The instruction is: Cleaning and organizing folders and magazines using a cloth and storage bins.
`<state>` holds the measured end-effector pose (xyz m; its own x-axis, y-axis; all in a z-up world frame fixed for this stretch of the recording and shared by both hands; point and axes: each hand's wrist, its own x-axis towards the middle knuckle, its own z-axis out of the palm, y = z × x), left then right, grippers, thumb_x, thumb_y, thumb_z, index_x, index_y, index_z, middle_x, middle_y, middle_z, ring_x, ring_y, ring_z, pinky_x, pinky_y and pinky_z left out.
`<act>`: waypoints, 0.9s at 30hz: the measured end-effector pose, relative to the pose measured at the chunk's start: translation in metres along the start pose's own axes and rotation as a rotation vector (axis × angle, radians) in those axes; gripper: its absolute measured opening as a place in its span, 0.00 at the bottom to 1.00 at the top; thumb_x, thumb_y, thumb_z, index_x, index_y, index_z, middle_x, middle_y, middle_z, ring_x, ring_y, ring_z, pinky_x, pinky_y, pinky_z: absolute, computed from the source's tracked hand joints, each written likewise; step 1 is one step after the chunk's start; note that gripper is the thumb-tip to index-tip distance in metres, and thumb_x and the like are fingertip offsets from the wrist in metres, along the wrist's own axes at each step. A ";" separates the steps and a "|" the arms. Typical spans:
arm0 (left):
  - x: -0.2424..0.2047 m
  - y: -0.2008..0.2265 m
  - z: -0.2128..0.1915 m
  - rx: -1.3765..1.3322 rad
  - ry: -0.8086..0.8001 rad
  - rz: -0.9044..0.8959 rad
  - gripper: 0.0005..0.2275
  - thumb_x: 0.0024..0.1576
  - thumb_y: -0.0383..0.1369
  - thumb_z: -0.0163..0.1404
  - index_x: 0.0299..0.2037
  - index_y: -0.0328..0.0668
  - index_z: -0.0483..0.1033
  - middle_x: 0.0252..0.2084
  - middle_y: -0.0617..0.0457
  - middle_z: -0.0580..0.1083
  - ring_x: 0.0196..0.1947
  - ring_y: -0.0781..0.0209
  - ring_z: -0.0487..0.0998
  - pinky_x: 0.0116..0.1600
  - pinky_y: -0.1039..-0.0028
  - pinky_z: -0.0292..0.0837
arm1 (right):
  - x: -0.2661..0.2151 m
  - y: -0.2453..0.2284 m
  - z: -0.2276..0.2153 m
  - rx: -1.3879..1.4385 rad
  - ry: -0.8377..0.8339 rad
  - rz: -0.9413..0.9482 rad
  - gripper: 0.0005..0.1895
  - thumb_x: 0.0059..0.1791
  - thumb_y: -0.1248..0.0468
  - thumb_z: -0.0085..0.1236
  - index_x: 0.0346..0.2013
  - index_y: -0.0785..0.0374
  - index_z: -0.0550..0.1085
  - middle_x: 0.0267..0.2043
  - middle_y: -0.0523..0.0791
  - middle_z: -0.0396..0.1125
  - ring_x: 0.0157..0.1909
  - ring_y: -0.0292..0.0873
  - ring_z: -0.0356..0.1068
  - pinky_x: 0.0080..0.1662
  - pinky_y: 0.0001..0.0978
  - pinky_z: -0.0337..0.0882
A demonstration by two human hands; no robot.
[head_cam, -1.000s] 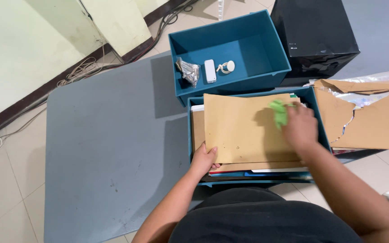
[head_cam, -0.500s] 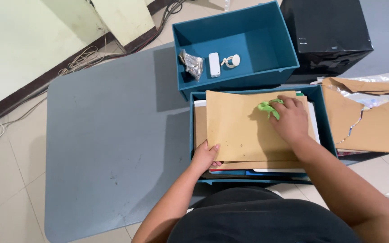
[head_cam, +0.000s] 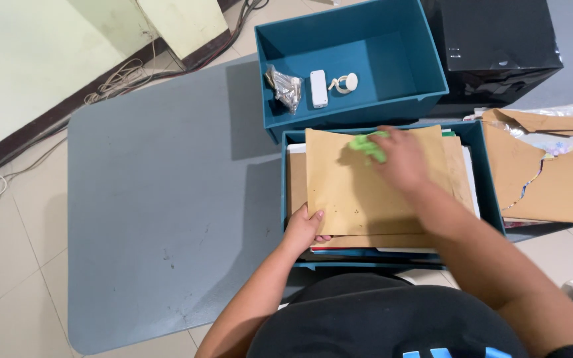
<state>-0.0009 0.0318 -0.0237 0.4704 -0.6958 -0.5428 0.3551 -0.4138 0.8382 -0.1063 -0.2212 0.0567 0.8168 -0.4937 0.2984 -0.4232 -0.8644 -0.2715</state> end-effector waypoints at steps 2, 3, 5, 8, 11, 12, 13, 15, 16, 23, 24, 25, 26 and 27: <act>-0.006 0.007 0.001 0.007 0.003 0.007 0.14 0.67 0.32 0.43 0.60 0.38 0.65 0.40 0.41 0.79 0.23 0.56 0.81 0.25 0.73 0.77 | -0.003 0.034 -0.014 0.035 -0.035 0.062 0.27 0.43 0.58 0.67 0.57 0.52 0.76 0.66 0.47 0.64 0.61 0.57 0.65 0.61 0.49 0.67; -0.009 0.011 0.002 0.011 0.005 0.007 0.15 0.67 0.32 0.43 0.62 0.38 0.64 0.42 0.40 0.78 0.23 0.55 0.82 0.25 0.73 0.77 | -0.005 0.050 -0.022 0.071 -0.076 0.125 0.28 0.44 0.57 0.67 0.60 0.53 0.75 0.67 0.49 0.63 0.60 0.60 0.65 0.60 0.51 0.66; -0.014 0.016 0.001 -0.009 0.007 0.014 0.16 0.66 0.33 0.43 0.63 0.41 0.63 0.45 0.43 0.78 0.27 0.56 0.82 0.27 0.74 0.78 | -0.031 0.080 -0.034 0.242 -0.014 0.186 0.30 0.46 0.57 0.66 0.62 0.58 0.72 0.67 0.52 0.61 0.63 0.59 0.64 0.61 0.51 0.65; 0.003 -0.004 -0.005 -0.035 0.021 0.085 0.17 0.66 0.34 0.43 0.64 0.42 0.64 0.50 0.46 0.77 0.35 0.59 0.82 0.31 0.74 0.81 | -0.063 0.087 -0.064 0.749 -0.022 0.524 0.36 0.46 0.56 0.64 0.67 0.62 0.65 0.63 0.54 0.64 0.61 0.55 0.67 0.58 0.49 0.69; 0.011 -0.015 -0.008 -0.079 0.006 0.159 0.17 0.66 0.35 0.44 0.63 0.41 0.67 0.52 0.49 0.77 0.41 0.62 0.80 0.34 0.73 0.81 | -0.091 0.082 -0.089 1.089 -0.137 0.879 0.40 0.45 0.55 0.62 0.70 0.60 0.61 0.57 0.51 0.69 0.55 0.48 0.71 0.52 0.44 0.73; 0.010 -0.014 -0.011 -0.129 0.000 0.168 0.17 0.65 0.36 0.45 0.64 0.43 0.67 0.52 0.51 0.76 0.43 0.62 0.80 0.35 0.72 0.80 | -0.096 0.081 -0.094 1.096 -0.194 0.942 0.41 0.45 0.55 0.61 0.72 0.58 0.60 0.56 0.50 0.69 0.54 0.45 0.72 0.51 0.42 0.74; 0.011 -0.015 -0.012 -0.122 -0.011 0.171 0.17 0.65 0.36 0.45 0.64 0.43 0.67 0.52 0.51 0.76 0.43 0.62 0.80 0.35 0.72 0.80 | -0.098 0.082 -0.097 1.097 -0.181 0.946 0.41 0.45 0.55 0.61 0.72 0.58 0.60 0.56 0.50 0.69 0.54 0.45 0.72 0.51 0.42 0.74; 0.012 -0.015 -0.015 -0.179 -0.018 0.152 0.17 0.65 0.37 0.45 0.63 0.44 0.68 0.52 0.51 0.77 0.43 0.63 0.80 0.35 0.72 0.79 | -0.108 0.083 -0.102 1.199 -0.239 0.972 0.40 0.45 0.55 0.60 0.71 0.57 0.63 0.54 0.50 0.71 0.50 0.46 0.73 0.48 0.42 0.74; 0.011 -0.013 -0.015 -0.167 -0.032 0.154 0.17 0.65 0.37 0.45 0.63 0.44 0.68 0.52 0.51 0.77 0.43 0.63 0.80 0.35 0.72 0.79 | -0.109 0.084 -0.103 1.204 -0.220 0.980 0.40 0.45 0.55 0.60 0.71 0.57 0.63 0.54 0.50 0.71 0.50 0.46 0.73 0.48 0.42 0.74; -0.005 0.027 0.012 -0.133 -0.057 0.182 0.18 0.64 0.38 0.46 0.62 0.42 0.67 0.52 0.50 0.77 0.44 0.61 0.81 0.35 0.70 0.81 | -0.110 0.095 -0.135 1.192 -0.213 0.936 0.39 0.45 0.57 0.61 0.69 0.59 0.62 0.52 0.51 0.71 0.50 0.46 0.74 0.47 0.42 0.76; -0.007 0.035 0.020 -0.134 -0.083 0.206 0.18 0.64 0.38 0.46 0.62 0.41 0.67 0.52 0.50 0.77 0.44 0.60 0.81 0.36 0.70 0.81 | -0.111 0.099 -0.139 1.195 -0.183 0.956 0.38 0.45 0.57 0.61 0.69 0.59 0.62 0.51 0.51 0.71 0.49 0.47 0.74 0.46 0.43 0.77; -0.005 0.042 0.029 -0.127 -0.086 0.205 0.18 0.64 0.38 0.46 0.62 0.41 0.67 0.52 0.50 0.77 0.44 0.60 0.81 0.36 0.70 0.81 | -0.111 0.106 -0.143 1.200 -0.178 0.959 0.38 0.45 0.57 0.61 0.69 0.59 0.62 0.51 0.51 0.71 0.49 0.47 0.74 0.46 0.43 0.77; -0.003 0.048 0.040 -0.131 -0.080 0.191 0.18 0.64 0.38 0.46 0.62 0.41 0.67 0.52 0.49 0.77 0.43 0.59 0.81 0.35 0.70 0.81 | -0.113 0.116 -0.148 1.245 -0.146 0.922 0.38 0.45 0.57 0.60 0.69 0.59 0.61 0.51 0.50 0.70 0.49 0.46 0.73 0.46 0.43 0.76; -0.001 0.053 0.051 -0.134 -0.075 0.177 0.18 0.65 0.37 0.46 0.62 0.41 0.68 0.51 0.48 0.78 0.43 0.59 0.81 0.35 0.70 0.81 | -0.114 0.126 -0.153 1.290 -0.113 0.885 0.37 0.46 0.57 0.60 0.69 0.59 0.61 0.51 0.49 0.70 0.49 0.45 0.73 0.45 0.43 0.76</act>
<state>-0.0237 -0.0201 0.0241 0.4758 -0.7942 -0.3780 0.3787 -0.2029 0.9030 -0.3125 -0.2886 0.1283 0.5494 -0.7198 -0.4243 -0.2056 0.3757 -0.9036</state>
